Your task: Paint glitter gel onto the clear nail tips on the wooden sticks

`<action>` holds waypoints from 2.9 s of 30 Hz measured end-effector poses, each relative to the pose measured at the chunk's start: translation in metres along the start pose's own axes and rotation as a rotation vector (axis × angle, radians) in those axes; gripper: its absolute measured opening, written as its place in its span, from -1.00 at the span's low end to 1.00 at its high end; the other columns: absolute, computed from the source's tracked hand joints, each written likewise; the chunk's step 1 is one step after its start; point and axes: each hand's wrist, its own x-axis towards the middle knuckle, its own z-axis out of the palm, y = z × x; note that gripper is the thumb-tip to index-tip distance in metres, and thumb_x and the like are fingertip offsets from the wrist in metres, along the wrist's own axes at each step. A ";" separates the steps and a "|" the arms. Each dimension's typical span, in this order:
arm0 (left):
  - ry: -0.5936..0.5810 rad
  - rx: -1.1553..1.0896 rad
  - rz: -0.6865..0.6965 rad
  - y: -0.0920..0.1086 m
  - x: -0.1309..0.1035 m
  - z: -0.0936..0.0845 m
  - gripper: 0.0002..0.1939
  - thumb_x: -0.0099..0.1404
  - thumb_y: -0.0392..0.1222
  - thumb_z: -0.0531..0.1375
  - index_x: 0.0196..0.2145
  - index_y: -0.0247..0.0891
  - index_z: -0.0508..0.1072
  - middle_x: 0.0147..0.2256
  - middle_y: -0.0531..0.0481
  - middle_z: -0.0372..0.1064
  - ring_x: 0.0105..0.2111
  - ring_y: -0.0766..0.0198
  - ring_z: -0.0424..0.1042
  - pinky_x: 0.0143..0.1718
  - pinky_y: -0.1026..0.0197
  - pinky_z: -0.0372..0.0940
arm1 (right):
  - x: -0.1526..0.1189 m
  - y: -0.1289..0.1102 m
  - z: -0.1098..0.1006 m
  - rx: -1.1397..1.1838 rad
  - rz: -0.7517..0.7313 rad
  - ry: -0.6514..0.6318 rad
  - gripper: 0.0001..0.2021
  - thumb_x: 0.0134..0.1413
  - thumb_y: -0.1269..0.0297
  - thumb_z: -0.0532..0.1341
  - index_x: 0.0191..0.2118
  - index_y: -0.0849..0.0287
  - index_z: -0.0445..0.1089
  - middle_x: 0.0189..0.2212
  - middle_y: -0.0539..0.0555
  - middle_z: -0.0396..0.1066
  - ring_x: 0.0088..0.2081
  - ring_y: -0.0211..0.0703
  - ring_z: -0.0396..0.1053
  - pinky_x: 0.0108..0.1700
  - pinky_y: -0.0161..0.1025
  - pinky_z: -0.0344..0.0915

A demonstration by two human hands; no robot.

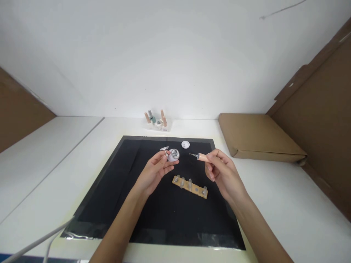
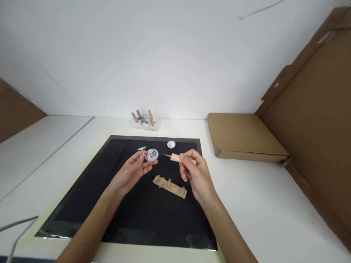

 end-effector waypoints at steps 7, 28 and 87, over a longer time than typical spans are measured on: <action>0.031 0.137 -0.155 -0.002 0.010 -0.016 -0.64 -0.01 -0.09 0.42 -0.27 -0.26 0.48 -0.30 -0.03 0.53 -0.35 0.27 0.54 -0.41 0.36 0.35 | 0.002 0.001 -0.001 0.022 0.006 0.006 -0.68 -0.04 0.18 0.34 -0.57 0.17 0.19 -0.71 -0.15 0.19 -0.70 -0.45 0.06 -0.67 -0.48 0.00; 0.240 0.465 -0.044 -0.002 0.017 -0.024 -0.64 -0.04 -0.04 0.40 -0.32 -0.32 0.54 -0.42 -0.01 0.48 -0.48 0.34 0.38 -0.44 0.32 0.21 | 0.004 0.003 -0.003 0.003 0.006 0.012 -0.69 -0.05 0.17 0.34 -0.55 0.17 0.21 -0.69 -0.14 0.19 -0.68 -0.43 0.05 -0.66 -0.46 0.00; -0.043 0.381 0.169 -0.003 -0.013 0.009 -0.89 -0.02 -0.26 0.39 -0.45 -0.26 0.62 -0.52 0.05 0.47 -0.49 0.35 0.36 -0.42 0.33 0.27 | -0.009 0.016 0.005 -0.418 -0.417 -0.044 -0.95 0.07 0.32 0.26 -0.31 0.01 0.42 -0.36 0.00 0.27 -0.51 -0.27 0.25 -0.53 -0.30 0.18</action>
